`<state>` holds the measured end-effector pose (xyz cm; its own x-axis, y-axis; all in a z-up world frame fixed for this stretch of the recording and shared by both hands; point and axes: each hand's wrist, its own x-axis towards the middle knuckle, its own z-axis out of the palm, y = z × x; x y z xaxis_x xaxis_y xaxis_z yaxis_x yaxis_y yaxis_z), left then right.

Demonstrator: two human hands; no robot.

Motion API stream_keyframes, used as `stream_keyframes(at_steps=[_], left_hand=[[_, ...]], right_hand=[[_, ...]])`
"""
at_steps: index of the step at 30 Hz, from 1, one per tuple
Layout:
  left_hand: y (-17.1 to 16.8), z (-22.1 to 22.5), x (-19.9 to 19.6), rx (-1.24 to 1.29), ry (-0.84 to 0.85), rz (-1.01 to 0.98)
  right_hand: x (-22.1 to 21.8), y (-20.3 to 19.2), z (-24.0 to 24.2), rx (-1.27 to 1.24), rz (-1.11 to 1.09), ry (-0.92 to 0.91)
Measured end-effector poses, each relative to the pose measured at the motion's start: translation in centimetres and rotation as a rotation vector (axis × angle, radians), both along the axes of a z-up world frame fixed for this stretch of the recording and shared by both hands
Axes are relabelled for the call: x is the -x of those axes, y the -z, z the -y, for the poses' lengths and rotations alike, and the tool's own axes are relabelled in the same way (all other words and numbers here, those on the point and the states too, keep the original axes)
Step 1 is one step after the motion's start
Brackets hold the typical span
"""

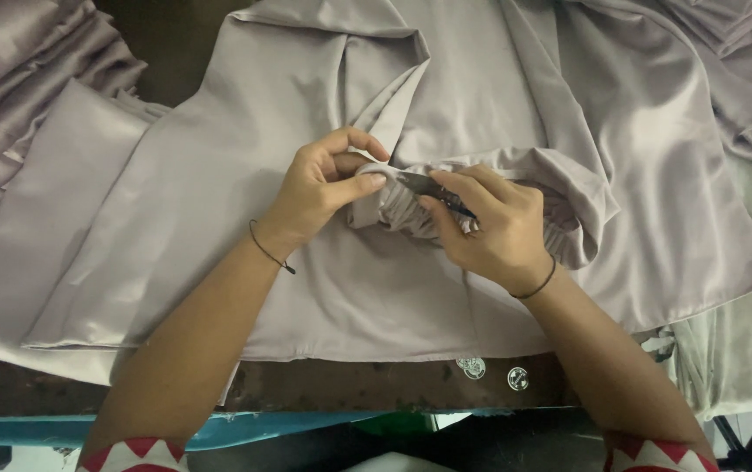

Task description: Trimming loose threads from a garment using thread snips

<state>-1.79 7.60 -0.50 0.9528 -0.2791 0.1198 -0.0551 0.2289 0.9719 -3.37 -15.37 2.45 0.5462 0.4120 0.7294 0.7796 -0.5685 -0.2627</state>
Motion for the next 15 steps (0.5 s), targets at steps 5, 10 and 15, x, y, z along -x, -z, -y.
stream_keyframes(at_steps=[5,10,15], left_hand=[[0.6,-0.1,-0.1,-0.021,0.003,0.022],[-0.3,0.0,0.0,-0.013,0.008,0.023],[0.1,0.0,0.1,-0.003,0.007,0.022]], right_hand=[[-0.1,-0.3,-0.2,0.032,0.034,0.012],[-0.2,-0.2,0.1,-0.003,-0.003,-0.035],[-0.1,-0.6,0.0,-0.012,-0.019,-0.044]])
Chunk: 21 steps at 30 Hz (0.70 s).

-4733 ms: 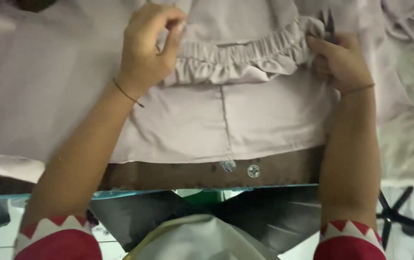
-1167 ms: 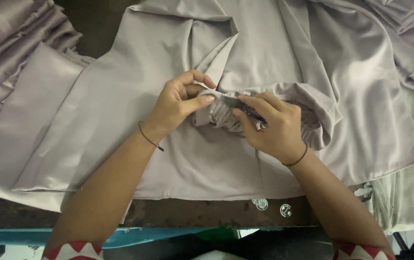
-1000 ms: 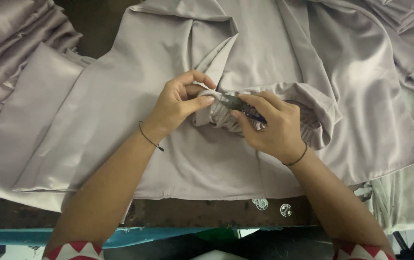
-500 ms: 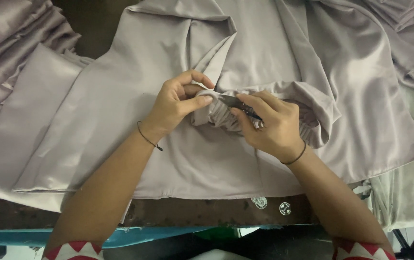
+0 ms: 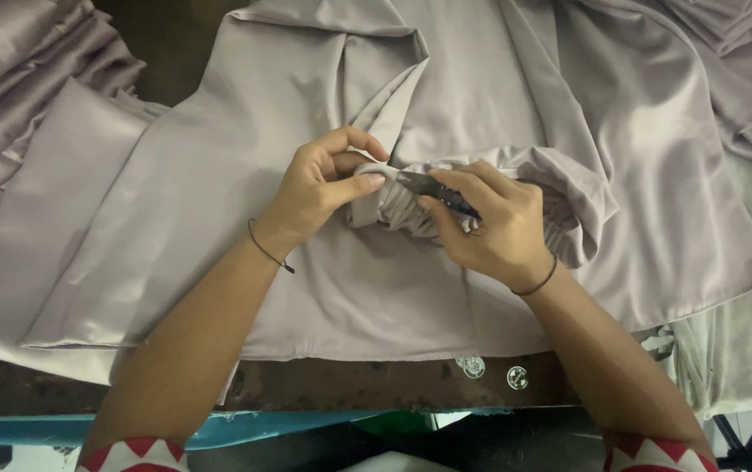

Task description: Trimming loose threads from a garment using thread snips

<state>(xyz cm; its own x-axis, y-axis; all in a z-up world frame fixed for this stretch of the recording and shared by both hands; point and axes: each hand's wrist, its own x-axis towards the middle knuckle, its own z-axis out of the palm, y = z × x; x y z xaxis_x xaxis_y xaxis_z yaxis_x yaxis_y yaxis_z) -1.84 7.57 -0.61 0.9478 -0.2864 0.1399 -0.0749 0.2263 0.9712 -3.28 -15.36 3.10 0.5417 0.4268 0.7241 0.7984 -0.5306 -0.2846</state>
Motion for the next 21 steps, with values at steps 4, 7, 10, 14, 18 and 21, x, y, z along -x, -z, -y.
stream_keyframes(at_steps=[4,7,10,14,18,21], left_hand=[[-0.2,0.0,0.1,0.002,0.007,0.001],[-0.4,0.0,0.2,-0.005,0.007,-0.002],[-0.2,-0.1,0.0,-0.019,0.008,0.014],[0.3,-0.2,0.0,-0.013,0.007,-0.008],[0.9,-0.4,-0.3,-0.014,0.011,0.012],[-0.3,-0.7,0.0,-0.085,0.035,0.042]], right_hand=[[-0.1,0.0,0.1,0.04,0.021,0.014],[-0.1,0.0,0.0,0.019,0.002,0.002],[-0.2,0.2,0.3,-0.011,-0.017,-0.015],[-0.2,-0.1,0.2,-0.018,-0.007,-0.035],[-1.4,1.1,2.2,-0.04,-0.089,0.038],[-2.6,-0.7,4.9,-0.07,-0.065,0.022]])
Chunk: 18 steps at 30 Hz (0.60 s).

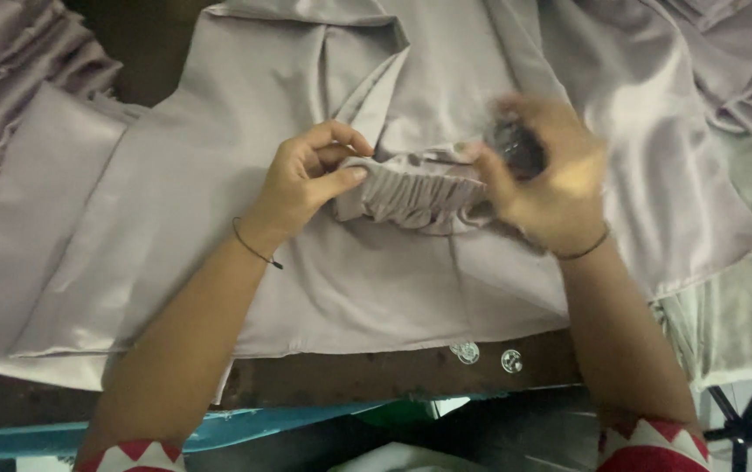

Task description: Trimming loose threads from a garment using thread snips

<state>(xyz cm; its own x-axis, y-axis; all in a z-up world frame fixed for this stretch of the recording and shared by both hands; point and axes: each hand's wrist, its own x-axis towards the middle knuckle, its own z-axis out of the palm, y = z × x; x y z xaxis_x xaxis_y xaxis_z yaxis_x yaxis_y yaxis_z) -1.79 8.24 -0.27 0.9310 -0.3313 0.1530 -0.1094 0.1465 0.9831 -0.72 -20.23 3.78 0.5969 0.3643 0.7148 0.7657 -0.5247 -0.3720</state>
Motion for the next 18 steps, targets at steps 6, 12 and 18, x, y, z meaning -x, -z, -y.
stream_keyframes(at_steps=[6,12,18], left_hand=[[-0.9,0.4,0.5,-0.159,0.022,0.142],[-1.2,0.4,1.3,-0.184,0.009,0.275],[-1.6,-0.5,1.0,-0.4,-0.049,0.581]], right_hand=[[3.1,0.7,7.6,0.118,-0.224,0.246],[8.2,2.0,9.2,0.351,-0.504,0.236],[9.1,3.8,11.4,0.642,-0.533,0.447]])
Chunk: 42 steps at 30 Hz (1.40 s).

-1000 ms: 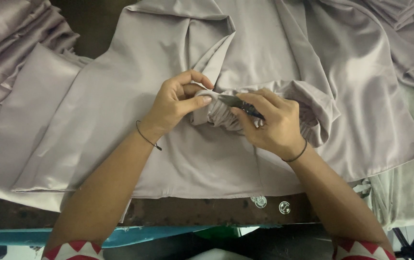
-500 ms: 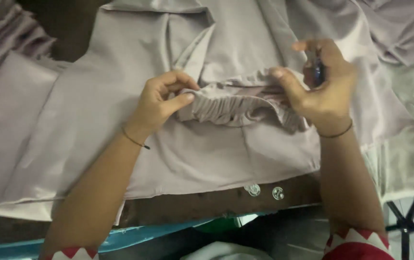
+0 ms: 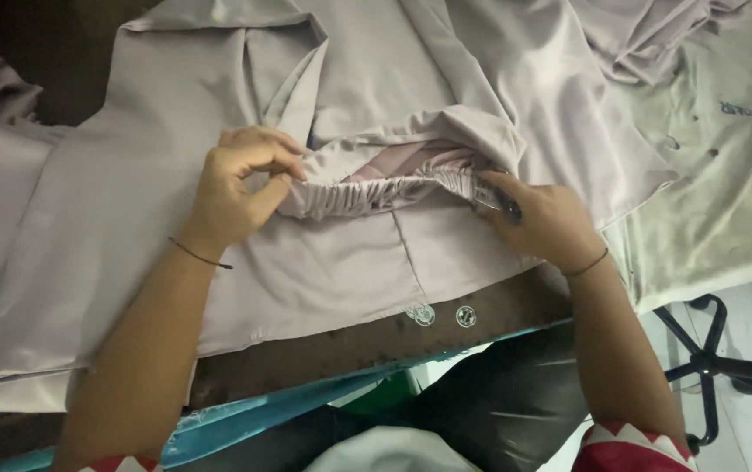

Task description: Trimming loose threads from a garment using thread snips

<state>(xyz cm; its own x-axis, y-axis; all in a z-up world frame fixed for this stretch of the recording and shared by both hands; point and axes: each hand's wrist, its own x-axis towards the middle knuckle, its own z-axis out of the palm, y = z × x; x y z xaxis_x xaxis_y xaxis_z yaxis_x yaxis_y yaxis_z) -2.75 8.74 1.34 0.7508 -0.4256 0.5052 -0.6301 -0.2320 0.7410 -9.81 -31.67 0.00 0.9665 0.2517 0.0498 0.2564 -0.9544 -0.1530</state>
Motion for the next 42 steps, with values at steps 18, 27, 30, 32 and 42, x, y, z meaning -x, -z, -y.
stream_keyframes(at_steps=[18,27,30,32,42], left_hand=[[0.9,3.1,3.4,-0.675,-0.094,0.441],[-2.3,3.7,4.0,-0.839,0.323,0.033],[-1.2,3.5,3.6,-0.647,0.265,0.137],[-0.4,3.2,3.4,-0.509,0.227,0.2],[-4.2,3.5,3.6,-1.104,0.022,-0.115]], right_hand=[[0.1,1.5,5.7,0.27,0.09,0.012],[1.9,0.3,7.2,0.18,-0.064,0.006],[2.9,-0.4,6.8,-0.006,-0.041,0.044],[3.4,-0.8,6.1,-0.179,0.01,0.079],[1.3,0.0,3.5,-0.273,-0.214,0.335]])
